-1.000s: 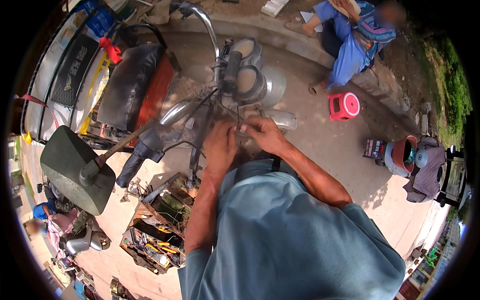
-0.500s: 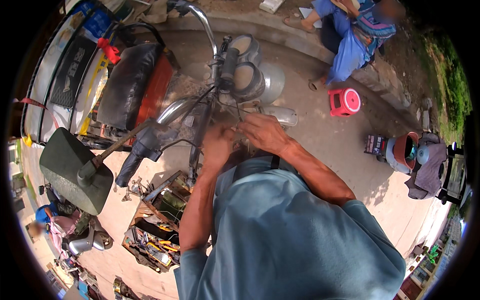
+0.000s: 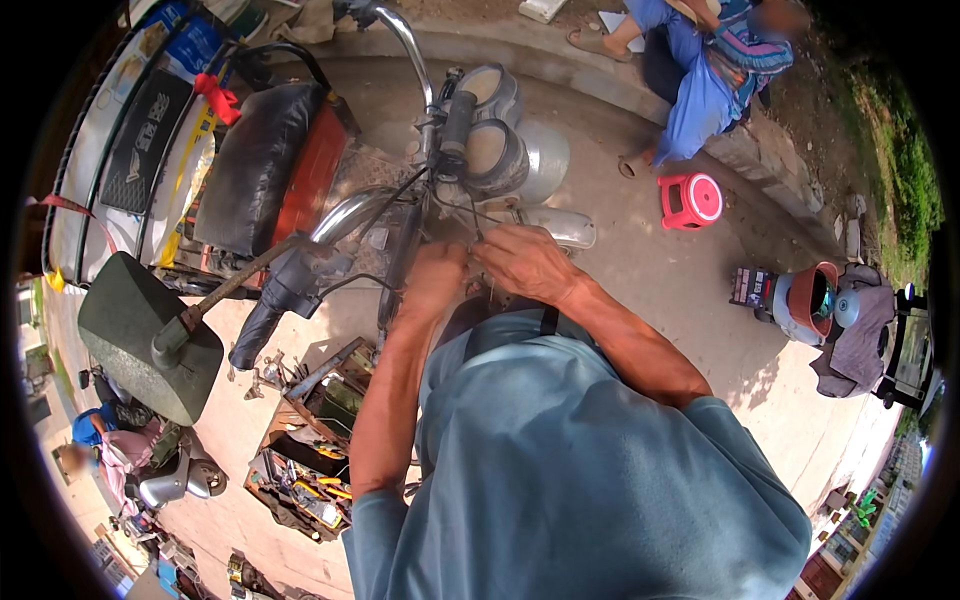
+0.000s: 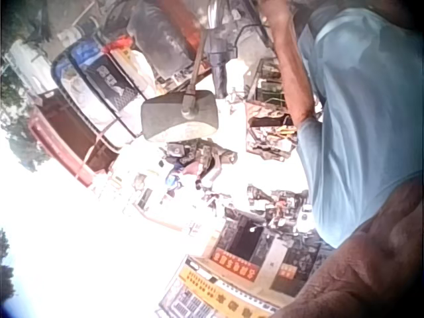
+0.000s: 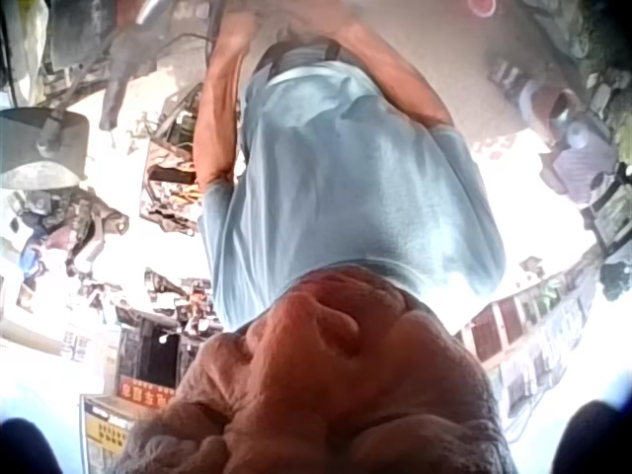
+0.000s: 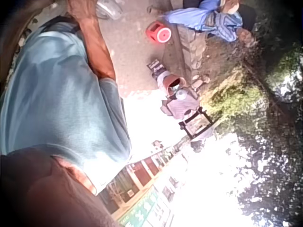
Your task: The person uses a pair of pliers to strip and twist electrical wires on the handlebars of a motorcycle, then manually adjusts and organizes the wires.
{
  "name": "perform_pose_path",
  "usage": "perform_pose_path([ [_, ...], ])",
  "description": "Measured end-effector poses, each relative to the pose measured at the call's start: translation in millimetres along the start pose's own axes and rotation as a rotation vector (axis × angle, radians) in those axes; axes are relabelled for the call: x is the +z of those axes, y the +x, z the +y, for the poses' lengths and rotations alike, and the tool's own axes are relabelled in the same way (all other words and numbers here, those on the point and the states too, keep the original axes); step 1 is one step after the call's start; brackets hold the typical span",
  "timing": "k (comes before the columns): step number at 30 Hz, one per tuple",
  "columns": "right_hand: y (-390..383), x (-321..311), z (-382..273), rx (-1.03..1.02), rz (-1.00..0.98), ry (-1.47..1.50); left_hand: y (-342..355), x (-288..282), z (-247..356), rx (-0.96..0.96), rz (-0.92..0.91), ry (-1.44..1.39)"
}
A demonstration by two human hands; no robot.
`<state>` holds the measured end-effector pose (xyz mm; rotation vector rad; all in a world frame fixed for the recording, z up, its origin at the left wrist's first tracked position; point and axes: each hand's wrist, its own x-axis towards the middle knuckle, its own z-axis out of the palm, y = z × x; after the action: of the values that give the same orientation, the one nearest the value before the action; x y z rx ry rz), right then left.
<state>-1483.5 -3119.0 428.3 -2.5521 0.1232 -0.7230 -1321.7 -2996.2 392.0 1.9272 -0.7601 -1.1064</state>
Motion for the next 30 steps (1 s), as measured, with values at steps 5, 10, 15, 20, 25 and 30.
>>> perform_pose_path([
  [5, 0, 2, 3, 0.077, 0.015, 0.061, -7, -1, 32, 0.118, 0.124, 0.352],
  [10, 5, 0, -1, 0.345, 0.054, 0.313, -14, -13, 59, -0.022, 0.072, 0.071],
  [15, 7, -4, 1, 0.456, 0.024, 0.422, -27, -18, 62, 0.437, 0.266, 0.260],
  [20, 4, -3, 3, 0.475, -0.001, 0.452, -26, -24, 65, 0.630, 0.151, 0.537],
  [25, 5, -5, 1, 0.483, -0.005, 0.451, -25, -16, 67, 0.488, 0.171, 0.587],
  [30, 4, -1, 2, 0.466, 0.044, 0.458, -10, -5, 61, 0.402, 0.219, 0.537],
])
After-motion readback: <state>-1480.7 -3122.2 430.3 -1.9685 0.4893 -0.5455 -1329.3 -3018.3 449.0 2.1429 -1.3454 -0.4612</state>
